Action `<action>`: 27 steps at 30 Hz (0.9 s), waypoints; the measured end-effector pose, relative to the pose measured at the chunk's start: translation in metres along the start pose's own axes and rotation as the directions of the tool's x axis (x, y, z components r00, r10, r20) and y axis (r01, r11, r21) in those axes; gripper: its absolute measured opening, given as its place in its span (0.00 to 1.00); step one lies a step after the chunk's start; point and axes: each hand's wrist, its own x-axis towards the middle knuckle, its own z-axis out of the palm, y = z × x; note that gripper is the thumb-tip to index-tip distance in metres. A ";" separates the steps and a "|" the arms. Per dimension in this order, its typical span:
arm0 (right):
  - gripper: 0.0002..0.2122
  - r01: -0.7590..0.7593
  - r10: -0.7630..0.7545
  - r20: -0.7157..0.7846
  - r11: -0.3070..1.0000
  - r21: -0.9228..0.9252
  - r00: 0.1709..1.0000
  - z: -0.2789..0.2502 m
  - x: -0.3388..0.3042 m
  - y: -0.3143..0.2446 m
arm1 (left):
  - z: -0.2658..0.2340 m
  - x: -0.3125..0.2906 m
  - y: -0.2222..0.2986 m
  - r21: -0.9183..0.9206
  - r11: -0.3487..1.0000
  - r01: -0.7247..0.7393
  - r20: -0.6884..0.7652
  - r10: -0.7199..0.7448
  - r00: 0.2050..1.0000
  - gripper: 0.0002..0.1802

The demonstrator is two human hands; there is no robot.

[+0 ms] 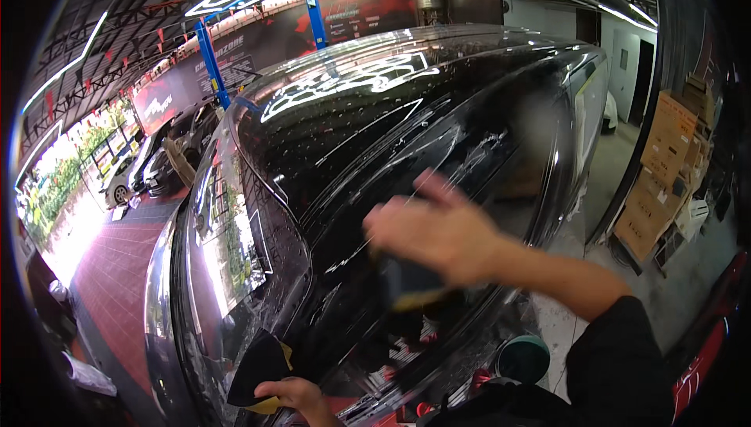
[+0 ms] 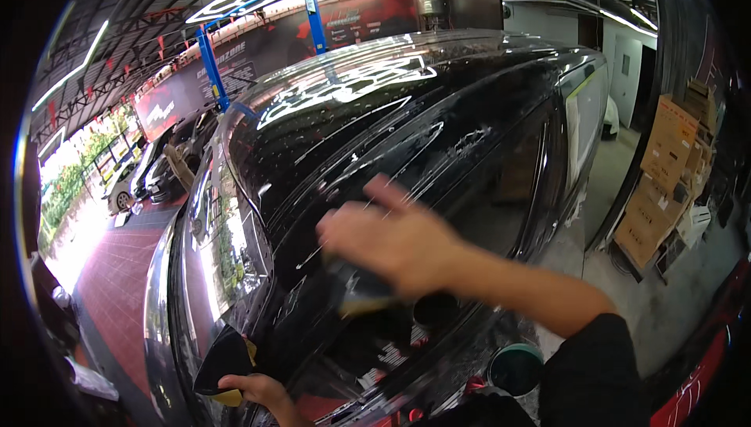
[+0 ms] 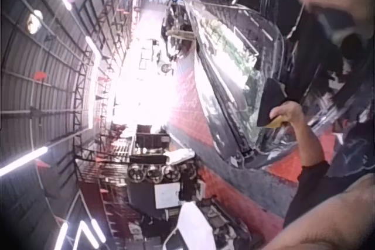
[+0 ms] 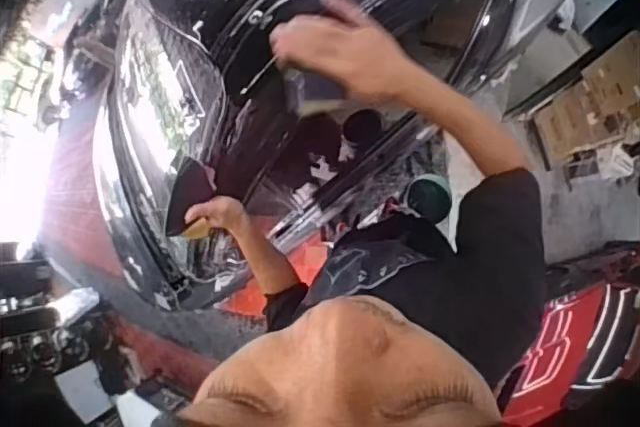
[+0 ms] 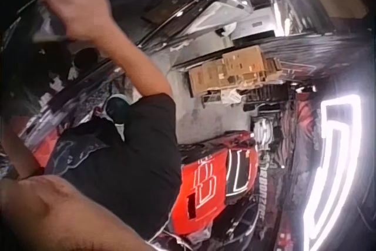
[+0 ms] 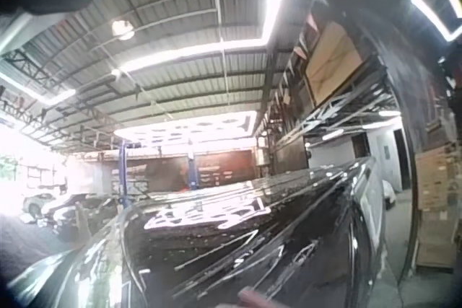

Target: The person applies a clear protective film to the hood of a black car. They use a yellow squeegee and a black cloth to smooth the film, remove bubbles, and wipe the surface while working in a garage.

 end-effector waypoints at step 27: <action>0.26 0.179 -0.151 0.190 0.974 -0.141 0.970 -0.033 -0.097 0.096 | 0.008 -0.007 0.108 -0.251 0.965 -0.070 0.100 0.098 0.990 0.37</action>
